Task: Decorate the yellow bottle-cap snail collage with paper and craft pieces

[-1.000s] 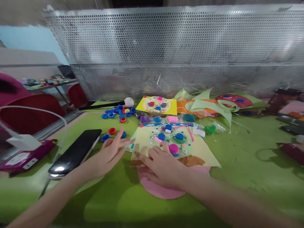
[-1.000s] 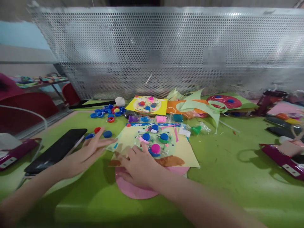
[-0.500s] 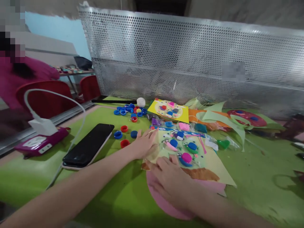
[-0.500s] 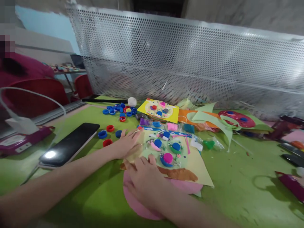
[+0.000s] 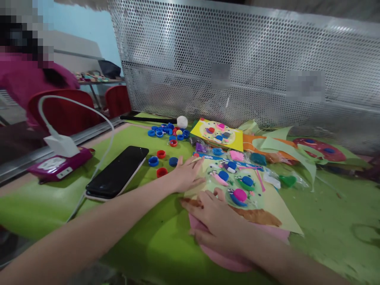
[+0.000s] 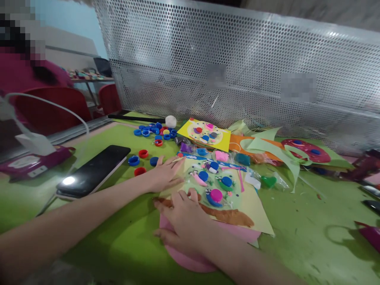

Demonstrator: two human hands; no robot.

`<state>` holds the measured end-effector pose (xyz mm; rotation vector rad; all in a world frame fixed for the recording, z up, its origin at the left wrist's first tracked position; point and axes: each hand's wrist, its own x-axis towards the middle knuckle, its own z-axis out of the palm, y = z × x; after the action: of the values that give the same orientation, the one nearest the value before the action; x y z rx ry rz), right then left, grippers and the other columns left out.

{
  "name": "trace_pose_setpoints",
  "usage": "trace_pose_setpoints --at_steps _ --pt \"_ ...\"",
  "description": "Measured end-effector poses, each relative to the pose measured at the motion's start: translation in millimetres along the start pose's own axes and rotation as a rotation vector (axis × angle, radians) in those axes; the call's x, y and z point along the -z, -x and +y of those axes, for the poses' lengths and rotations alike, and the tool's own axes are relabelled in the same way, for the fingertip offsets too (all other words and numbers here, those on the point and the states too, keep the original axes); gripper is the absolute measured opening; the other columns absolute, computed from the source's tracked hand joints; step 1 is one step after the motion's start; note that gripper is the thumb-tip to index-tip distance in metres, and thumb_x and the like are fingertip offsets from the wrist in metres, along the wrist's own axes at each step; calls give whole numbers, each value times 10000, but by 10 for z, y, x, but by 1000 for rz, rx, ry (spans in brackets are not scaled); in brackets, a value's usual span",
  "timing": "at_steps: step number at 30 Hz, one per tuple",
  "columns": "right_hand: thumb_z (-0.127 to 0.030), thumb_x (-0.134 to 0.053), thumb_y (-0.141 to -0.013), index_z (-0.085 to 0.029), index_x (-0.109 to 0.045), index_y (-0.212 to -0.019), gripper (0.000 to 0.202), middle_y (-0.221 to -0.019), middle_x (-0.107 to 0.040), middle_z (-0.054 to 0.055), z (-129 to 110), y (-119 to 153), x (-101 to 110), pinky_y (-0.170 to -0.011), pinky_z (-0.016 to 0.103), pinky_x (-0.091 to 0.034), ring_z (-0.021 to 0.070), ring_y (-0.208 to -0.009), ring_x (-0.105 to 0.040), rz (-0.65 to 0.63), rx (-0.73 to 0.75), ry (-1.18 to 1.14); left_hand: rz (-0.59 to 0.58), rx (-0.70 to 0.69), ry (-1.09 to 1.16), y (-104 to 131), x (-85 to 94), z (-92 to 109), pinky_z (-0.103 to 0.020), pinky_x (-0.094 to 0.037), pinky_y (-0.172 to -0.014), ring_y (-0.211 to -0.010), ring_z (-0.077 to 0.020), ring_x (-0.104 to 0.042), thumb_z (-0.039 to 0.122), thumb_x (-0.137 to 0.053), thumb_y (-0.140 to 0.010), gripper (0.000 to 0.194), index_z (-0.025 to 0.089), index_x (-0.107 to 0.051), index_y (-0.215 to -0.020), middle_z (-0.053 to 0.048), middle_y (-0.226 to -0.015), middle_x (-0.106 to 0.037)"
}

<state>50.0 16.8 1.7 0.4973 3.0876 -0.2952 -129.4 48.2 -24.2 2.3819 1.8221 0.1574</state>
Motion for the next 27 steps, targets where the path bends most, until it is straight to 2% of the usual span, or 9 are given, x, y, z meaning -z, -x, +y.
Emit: trace_pose_setpoints --at_steps 5,10,13,17,20,27 --pt "-553 -399 -879 -261 -404 -1350 555 -977 -520 122 65 -31 11 -834 511 -321 270 -930 -451 12 66 91 5 -21 -14 -5 7 -11 -650 -88 -1027 -1374 -299 -123 512 -291 -911 709 97 -54 -1435 -187 -1484 -198" --pt "-598 -378 -865 -284 -417 -1347 576 -976 -534 124 157 -28 8 -867 553 -267 279 -932 -442 47 126 208 13 -18 -30 -5 10 -9 -616 -73 -1048 -1369 -302 -152 514 -301 -909 699 101 -95 -1434 -189 -1484 -196" --pt "-581 -355 -881 -277 -405 -1359 568 -960 -533 120 230 0 18 -853 515 -279 262 -897 -438 50 155 248 20 -14 -37 -11 2 -4 -582 -74 -1064 -1367 -292 -167 519 -307 -906 693 116 -112 -1435 -182 -1483 -210" --pt "-547 -261 -917 -274 -285 -1418 571 -911 -512 89 310 54 17 -785 427 -317 211 -782 -423 92 150 237 17 -1 -44 -29 -14 -6 -608 -88 -1049 -1363 -305 -178 517 -324 -902 695 119 -118 -1434 -180 -1478 -224" --pt "-555 -228 -917 -257 -272 -1425 590 -882 -497 83 312 80 13 -765 422 -328 210 -767 -418 99 126 256 11 1 -46 -36 -19 -9 -622 -91 -1042 -1360 -311 -186 531 -314 -899 703 115 -121 -1433 -171 -1479 -228" --pt "-564 -309 -901 -281 -308 -1406 578 -923 -507 97 214 51 65 -799 484 -328 235 -831 -437 17 139 271 10 -2 -42 -4 1 6 -598 -66 -1056 -1370 -295 -154 508 -290 -914 670 119 -123 -1433 -180 -1485 -199"
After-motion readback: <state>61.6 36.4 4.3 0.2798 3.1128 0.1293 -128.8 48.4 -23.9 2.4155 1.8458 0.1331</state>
